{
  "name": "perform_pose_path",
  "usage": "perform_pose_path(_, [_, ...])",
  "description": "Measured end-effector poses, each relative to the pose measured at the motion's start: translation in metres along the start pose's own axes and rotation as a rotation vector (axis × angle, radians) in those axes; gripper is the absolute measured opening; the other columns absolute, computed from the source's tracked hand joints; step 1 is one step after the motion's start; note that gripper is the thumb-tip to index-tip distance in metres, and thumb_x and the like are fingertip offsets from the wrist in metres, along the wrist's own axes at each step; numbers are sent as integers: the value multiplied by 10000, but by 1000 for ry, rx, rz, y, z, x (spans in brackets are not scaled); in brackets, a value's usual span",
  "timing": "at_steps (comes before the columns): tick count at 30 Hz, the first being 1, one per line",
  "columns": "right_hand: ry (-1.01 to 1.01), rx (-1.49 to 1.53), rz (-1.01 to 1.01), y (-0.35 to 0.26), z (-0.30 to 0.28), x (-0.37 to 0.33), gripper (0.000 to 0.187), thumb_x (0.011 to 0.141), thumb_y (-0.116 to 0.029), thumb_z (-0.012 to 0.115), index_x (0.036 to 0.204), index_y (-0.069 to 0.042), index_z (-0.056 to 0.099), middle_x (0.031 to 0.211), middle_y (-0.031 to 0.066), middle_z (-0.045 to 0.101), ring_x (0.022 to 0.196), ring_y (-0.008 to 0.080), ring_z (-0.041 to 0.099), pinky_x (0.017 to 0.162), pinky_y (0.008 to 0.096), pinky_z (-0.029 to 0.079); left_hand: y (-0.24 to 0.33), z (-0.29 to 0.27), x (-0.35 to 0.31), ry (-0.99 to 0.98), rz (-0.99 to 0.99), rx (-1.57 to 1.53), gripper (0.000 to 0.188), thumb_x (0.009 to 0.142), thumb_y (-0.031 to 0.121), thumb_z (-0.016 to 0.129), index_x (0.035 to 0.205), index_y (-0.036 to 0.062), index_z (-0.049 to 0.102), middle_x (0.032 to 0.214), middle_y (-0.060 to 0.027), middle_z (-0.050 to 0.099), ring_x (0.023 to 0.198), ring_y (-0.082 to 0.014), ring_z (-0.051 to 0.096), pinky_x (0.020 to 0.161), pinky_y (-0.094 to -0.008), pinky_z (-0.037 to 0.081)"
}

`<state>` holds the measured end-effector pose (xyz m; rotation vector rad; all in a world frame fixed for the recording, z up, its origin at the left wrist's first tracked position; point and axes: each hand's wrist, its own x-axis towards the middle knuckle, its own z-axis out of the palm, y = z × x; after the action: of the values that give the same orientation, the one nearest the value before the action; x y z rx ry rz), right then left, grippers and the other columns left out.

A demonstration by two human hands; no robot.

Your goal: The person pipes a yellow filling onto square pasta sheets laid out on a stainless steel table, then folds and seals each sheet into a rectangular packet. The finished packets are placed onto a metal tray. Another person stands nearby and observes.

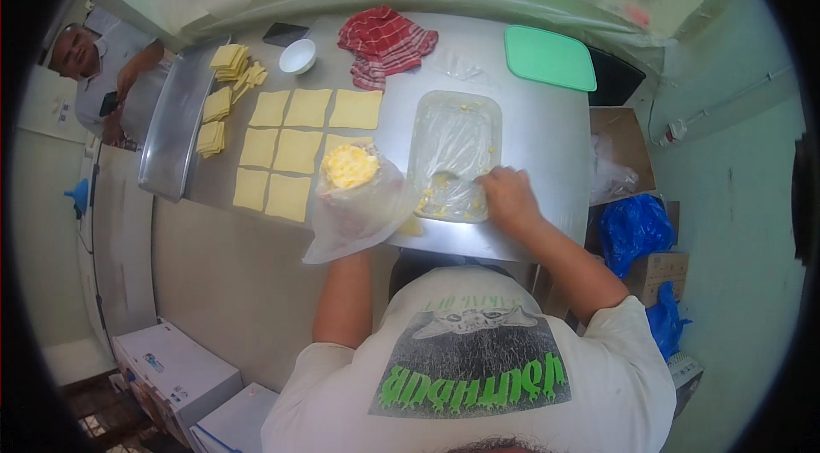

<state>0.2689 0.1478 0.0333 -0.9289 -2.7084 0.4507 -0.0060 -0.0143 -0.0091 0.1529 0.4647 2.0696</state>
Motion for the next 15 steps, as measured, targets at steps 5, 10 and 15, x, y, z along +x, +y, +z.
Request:
perform_pose_path(5, [-54,152,-30,-15,7,-6,225,791,-33,604,962,-85,740,866,105,646,888,308,645,799,449,461,-5,9,-3,-69,28,147,736,943,582,614,1452,73,464,1422,-127,536,1252,-311,554,1031,-512,479])
perform_pose_path(10, [-55,173,-86,-19,9,-1,213,780,-37,619,948,-90,740,866,101,649,890,302,649,794,444,459,-12,11,-6,32,53,103,830,882,651,661,1455,84,466,1422,-111,536,1240,-301,559,1008,-504,488])
perform_pose_path(15, [-235,13,-90,-5,-34,-4,170,784,-76,640,914,-118,741,857,78,654,888,284,650,803,453,438,-18,6,-4,-35,-3,94,825,896,683,618,1457,95,473,1423,-114,537,1243,-315,558,1018,-518,484])
